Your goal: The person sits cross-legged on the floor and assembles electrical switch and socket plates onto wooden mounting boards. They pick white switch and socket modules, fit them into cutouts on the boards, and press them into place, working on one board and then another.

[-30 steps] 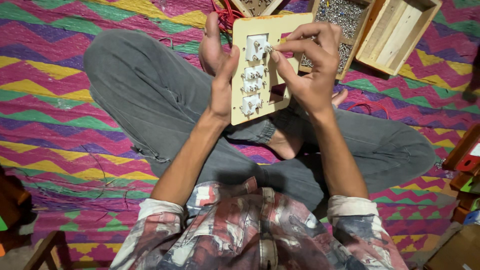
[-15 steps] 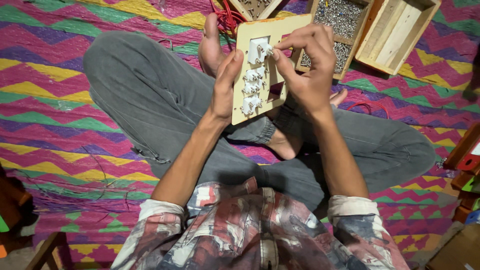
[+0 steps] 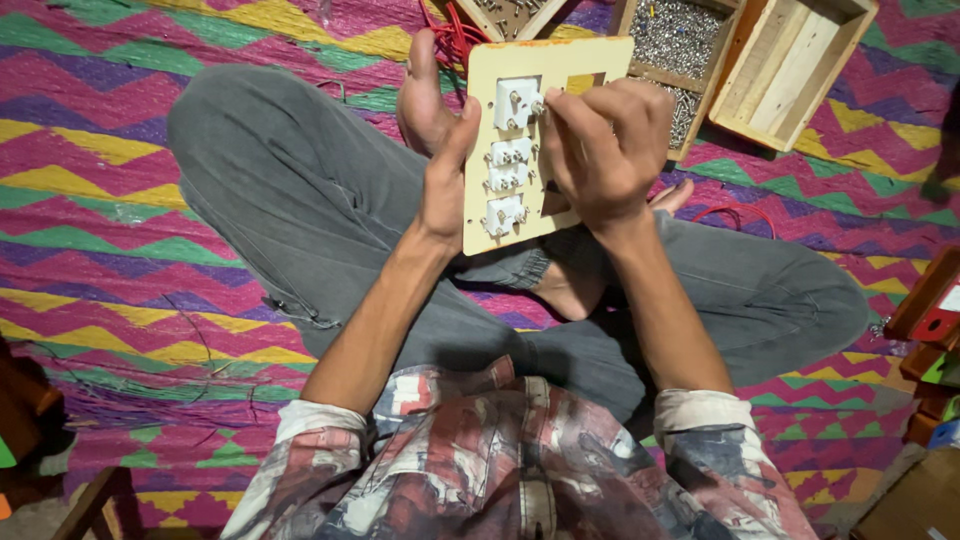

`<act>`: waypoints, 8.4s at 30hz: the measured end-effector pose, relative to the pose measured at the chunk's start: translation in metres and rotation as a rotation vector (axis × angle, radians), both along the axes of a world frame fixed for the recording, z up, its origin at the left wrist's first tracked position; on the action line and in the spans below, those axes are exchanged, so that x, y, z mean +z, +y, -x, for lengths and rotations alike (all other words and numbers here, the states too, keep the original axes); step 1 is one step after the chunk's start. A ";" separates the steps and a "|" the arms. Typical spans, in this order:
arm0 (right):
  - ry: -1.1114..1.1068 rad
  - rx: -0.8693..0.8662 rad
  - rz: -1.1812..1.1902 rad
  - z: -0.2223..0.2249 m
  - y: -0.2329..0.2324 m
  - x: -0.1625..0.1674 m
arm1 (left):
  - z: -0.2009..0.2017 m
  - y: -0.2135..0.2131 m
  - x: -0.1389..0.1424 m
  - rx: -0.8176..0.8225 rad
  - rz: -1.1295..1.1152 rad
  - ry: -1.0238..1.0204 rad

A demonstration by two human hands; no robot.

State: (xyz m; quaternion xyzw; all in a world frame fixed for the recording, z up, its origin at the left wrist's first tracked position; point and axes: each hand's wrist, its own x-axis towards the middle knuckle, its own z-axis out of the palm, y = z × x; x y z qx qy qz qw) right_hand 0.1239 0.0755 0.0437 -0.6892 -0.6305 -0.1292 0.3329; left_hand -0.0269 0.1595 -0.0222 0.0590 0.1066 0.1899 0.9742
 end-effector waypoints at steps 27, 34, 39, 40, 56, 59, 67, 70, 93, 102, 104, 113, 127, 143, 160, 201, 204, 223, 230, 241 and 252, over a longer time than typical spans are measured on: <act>0.318 0.007 0.058 -0.020 -0.005 -0.017 | 0.002 0.004 0.004 0.020 0.030 -0.097; 0.427 0.009 0.154 -0.022 -0.003 -0.008 | 0.000 0.004 0.007 0.097 0.016 -0.024; 0.679 0.102 0.227 -0.020 -0.003 -0.002 | -0.001 0.006 0.009 0.090 0.029 -0.018; 0.678 0.126 0.207 -0.021 -0.002 -0.003 | -0.001 0.006 0.010 0.097 0.032 -0.018; 0.594 0.142 0.164 -0.026 -0.006 -0.010 | 0.002 0.004 0.007 0.050 0.062 -0.031; 0.592 0.114 0.155 -0.025 -0.006 -0.008 | 0.003 0.004 0.006 0.024 0.085 -0.070; 0.589 -0.016 0.171 -0.017 -0.003 0.004 | -0.001 0.001 0.000 0.008 0.045 -0.021; 0.391 0.005 0.150 -0.013 -0.005 0.007 | -0.001 0.001 0.000 0.022 0.032 -0.005; 0.373 -0.004 0.113 -0.007 -0.001 0.007 | 0.002 0.003 0.004 0.019 0.035 -0.034; 0.317 -0.012 0.136 -0.006 -0.001 0.010 | 0.002 0.001 0.000 0.008 0.038 -0.039; 0.323 -0.007 0.140 -0.006 -0.001 0.010 | 0.002 0.001 0.000 -0.004 0.056 -0.008; 0.301 0.027 0.142 -0.010 -0.002 0.011 | 0.002 0.003 -0.001 0.014 0.021 -0.013; 0.244 0.058 0.218 -0.021 -0.005 0.021 | -0.002 -0.002 -0.002 0.056 0.039 0.017; 0.152 -0.082 0.140 0.011 -0.002 0.020 | 0.003 0.002 -0.003 0.022 0.065 -0.016; 0.288 -0.049 0.114 -0.001 0.002 0.041 | -0.007 0.000 -0.001 0.004 0.011 0.097; 0.264 0.112 0.189 -0.016 0.005 0.049 | -0.001 0.002 0.006 -0.083 0.101 0.076; 0.236 0.168 0.209 -0.022 0.007 0.055 | 0.000 0.001 0.004 -0.098 0.084 0.079; 0.231 0.179 0.136 -0.024 0.003 0.051 | -0.007 0.000 -0.006 -0.080 0.125 0.007; 0.423 0.041 0.139 -0.015 -0.001 0.045 | -0.004 -0.001 -0.012 -0.104 0.135 -0.038; 1.020 0.062 0.088 -0.012 -0.008 0.011 | -0.004 -0.003 -0.008 0.034 0.061 0.027; 0.781 -0.022 0.153 -0.011 -0.008 0.008 | -0.003 -0.001 0.001 0.052 -0.156 0.136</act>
